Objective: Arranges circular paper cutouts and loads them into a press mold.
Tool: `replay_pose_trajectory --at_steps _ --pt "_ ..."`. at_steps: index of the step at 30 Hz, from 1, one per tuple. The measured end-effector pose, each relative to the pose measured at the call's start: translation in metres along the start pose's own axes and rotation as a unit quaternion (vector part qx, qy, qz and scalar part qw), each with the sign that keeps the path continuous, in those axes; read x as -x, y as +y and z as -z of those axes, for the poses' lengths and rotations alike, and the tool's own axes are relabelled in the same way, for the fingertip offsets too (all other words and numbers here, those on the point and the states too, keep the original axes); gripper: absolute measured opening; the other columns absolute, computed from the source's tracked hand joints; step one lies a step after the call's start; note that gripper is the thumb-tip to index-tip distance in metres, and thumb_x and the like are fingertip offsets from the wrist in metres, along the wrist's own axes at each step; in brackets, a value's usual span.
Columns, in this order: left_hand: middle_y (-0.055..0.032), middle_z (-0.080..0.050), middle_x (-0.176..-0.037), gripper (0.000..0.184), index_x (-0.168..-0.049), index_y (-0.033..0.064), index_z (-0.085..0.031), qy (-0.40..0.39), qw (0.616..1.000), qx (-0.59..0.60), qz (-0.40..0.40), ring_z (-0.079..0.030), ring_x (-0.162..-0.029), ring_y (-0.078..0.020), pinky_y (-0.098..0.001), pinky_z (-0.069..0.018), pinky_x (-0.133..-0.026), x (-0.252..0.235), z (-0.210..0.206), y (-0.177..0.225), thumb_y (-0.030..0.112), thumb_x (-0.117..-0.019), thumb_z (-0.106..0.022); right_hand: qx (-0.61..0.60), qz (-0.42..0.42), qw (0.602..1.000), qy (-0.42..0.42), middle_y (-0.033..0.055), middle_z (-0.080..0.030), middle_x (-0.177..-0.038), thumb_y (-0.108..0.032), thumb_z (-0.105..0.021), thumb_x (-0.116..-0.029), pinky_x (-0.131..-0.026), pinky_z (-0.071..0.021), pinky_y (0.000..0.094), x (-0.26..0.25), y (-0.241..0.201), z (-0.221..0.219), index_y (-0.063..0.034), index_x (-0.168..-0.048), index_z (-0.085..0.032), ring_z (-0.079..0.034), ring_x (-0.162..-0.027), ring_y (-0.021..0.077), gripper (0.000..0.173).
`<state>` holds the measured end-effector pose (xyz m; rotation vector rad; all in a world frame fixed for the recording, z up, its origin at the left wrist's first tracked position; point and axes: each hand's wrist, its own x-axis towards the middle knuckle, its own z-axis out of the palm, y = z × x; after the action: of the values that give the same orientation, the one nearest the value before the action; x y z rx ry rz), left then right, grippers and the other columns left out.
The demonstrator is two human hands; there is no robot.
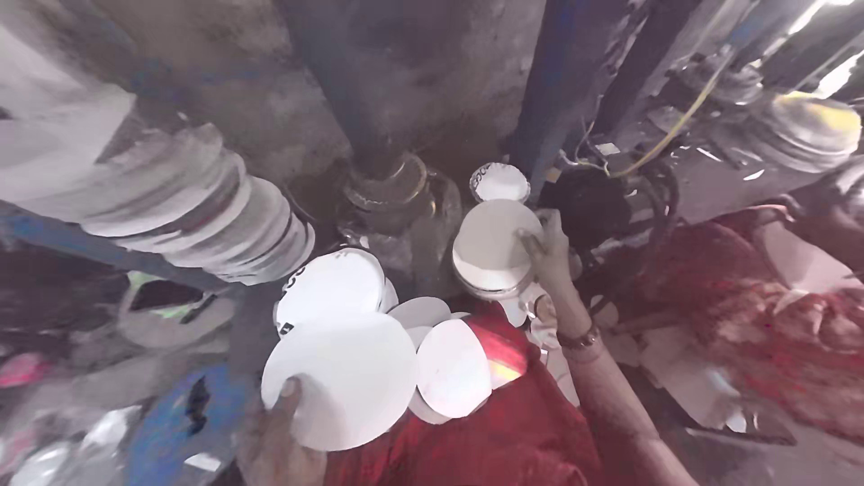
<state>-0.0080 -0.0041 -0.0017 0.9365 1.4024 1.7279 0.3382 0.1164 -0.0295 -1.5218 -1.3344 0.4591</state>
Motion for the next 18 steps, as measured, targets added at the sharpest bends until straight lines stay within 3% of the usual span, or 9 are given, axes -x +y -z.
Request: replay_pose_trajectory --at_steps 2,4,6,8,9,10,12,15,18 --pt "0.0168 -0.070 -0.091 0.024 -0.119 0.0080 -0.054 0.009 1.000 0.001 0.009 -0.068 -0.083 0.0049 -0.0164 -0.0593 -0.076 -0.003 0.001 0.001 -0.001 -0.1027 -0.039 -0.095 0.001 0.993 -0.069 0.0093 -0.068 -0.095 -0.010 -0.061 -0.0991 -0.070 -0.0584 0.0343 0.008 -0.006 0.006 -0.0002 -0.127 -0.055 -0.066 -0.076 0.0126 0.030" --pt "0.0162 -0.069 -0.092 0.022 -0.121 0.0076 -0.052 0.013 1.000 -0.002 0.011 -0.068 -0.083 0.0049 -0.0168 -0.0596 -0.077 -0.006 0.003 0.001 0.001 -0.1034 -0.040 -0.078 0.031 0.991 -0.101 0.0049 -0.070 -0.087 -0.013 -0.064 -0.0967 -0.068 -0.0554 0.0283 0.016 -0.012 0.005 0.0017 -0.121 -0.062 -0.064 -0.072 0.0069 0.028" --pt "0.0163 -0.069 -0.093 0.023 -0.120 0.0074 -0.053 0.002 1.000 -0.005 -0.009 -0.068 -0.084 0.0047 -0.0169 -0.0592 -0.078 -0.007 0.002 0.002 0.001 -0.1030 -0.040 0.053 0.039 0.995 -0.077 0.0147 -0.073 -0.112 -0.024 -0.072 -0.0938 -0.089 -0.0576 0.0458 0.015 -0.012 0.003 0.0007 -0.125 -0.066 -0.071 -0.100 0.0241 0.040" --pt "0.0159 -0.070 -0.094 0.024 -0.119 0.0070 -0.055 -0.003 1.000 0.002 -0.023 -0.068 -0.086 0.0044 -0.0170 -0.0591 -0.080 -0.005 -0.003 0.003 -0.001 -0.1014 -0.041 0.197 -0.009 0.975 -0.102 0.0239 -0.053 -0.147 -0.036 -0.071 -0.0959 -0.114 -0.0348 0.0629 0.006 -0.004 0.001 0.0009 -0.142 -0.055 -0.045 -0.141 0.0417 0.062" --pt "0.0158 -0.070 -0.094 0.023 -0.118 0.0068 -0.055 -0.002 1.000 0.004 -0.021 -0.068 -0.086 0.0046 -0.0168 -0.0588 -0.080 -0.005 -0.005 0.003 -0.001 -0.1009 -0.042 0.249 -0.029 0.962 -0.109 0.0264 -0.047 -0.152 -0.039 -0.070 -0.0957 -0.116 -0.0266 0.0677 0.001 0.002 -0.001 0.0022 -0.143 -0.054 -0.034 -0.147 0.0470 0.065" --pt "0.0156 -0.069 -0.094 0.023 -0.119 0.0068 -0.054 -0.005 1.000 0.006 -0.017 -0.068 -0.087 0.0045 -0.0166 -0.0586 -0.080 -0.004 -0.006 0.003 -0.001 -0.1008 -0.042 0.273 -0.039 0.956 -0.097 0.0268 -0.050 -0.149 -0.039 -0.072 -0.0948 -0.115 -0.0245 0.0704 -0.003 0.007 -0.004 0.0023 -0.138 -0.059 -0.033 -0.147 0.0492 0.061" --pt "0.0147 -0.072 -0.091 0.024 -0.113 0.0091 -0.059 -0.007 0.999 0.024 -0.027 -0.070 -0.084 0.0025 -0.0178 -0.0602 -0.077 -0.003 -0.006 0.000 -0.001 -0.0994 -0.043 0.240 -0.046 0.969 -0.039 0.0284 -0.057 -0.138 -0.026 -0.077 -0.0908 -0.111 -0.0328 0.0690 -0.007 0.009 -0.006 0.0038 -0.128 -0.064 -0.043 -0.138 0.0489 0.049" --pt "0.0142 -0.074 -0.091 0.027 -0.111 0.0117 -0.063 -0.023 0.998 0.042 -0.036 -0.071 -0.082 0.0009 -0.0188 -0.0611 -0.075 -0.002 -0.002 -0.004 -0.002 -0.0995 -0.042 0.051 -0.022 0.997 0.045 0.0232 -0.066 -0.106 -0.008 -0.072 -0.0927 -0.081 -0.0555 0.0545 -0.001 0.005 -0.004 0.0046 -0.124 -0.055 -0.068 -0.094 0.0352 0.038" --pt "0.0138 -0.074 -0.090 0.026 -0.112 0.0095 -0.061 -0.014 0.999 0.044 -0.021 -0.071 -0.081 0.0007 -0.0189 -0.0613 -0.075 -0.003 -0.002 -0.007 -0.003 -0.0999 -0.042 -0.112 -0.015 0.992 0.052 0.0132 -0.064 -0.101 -0.005 -0.062 -0.0966 -0.072 -0.0589 0.0389 0.004 0.006 -0.001 0.0008 -0.127 -0.047 -0.067 -0.082 0.0171 0.034"
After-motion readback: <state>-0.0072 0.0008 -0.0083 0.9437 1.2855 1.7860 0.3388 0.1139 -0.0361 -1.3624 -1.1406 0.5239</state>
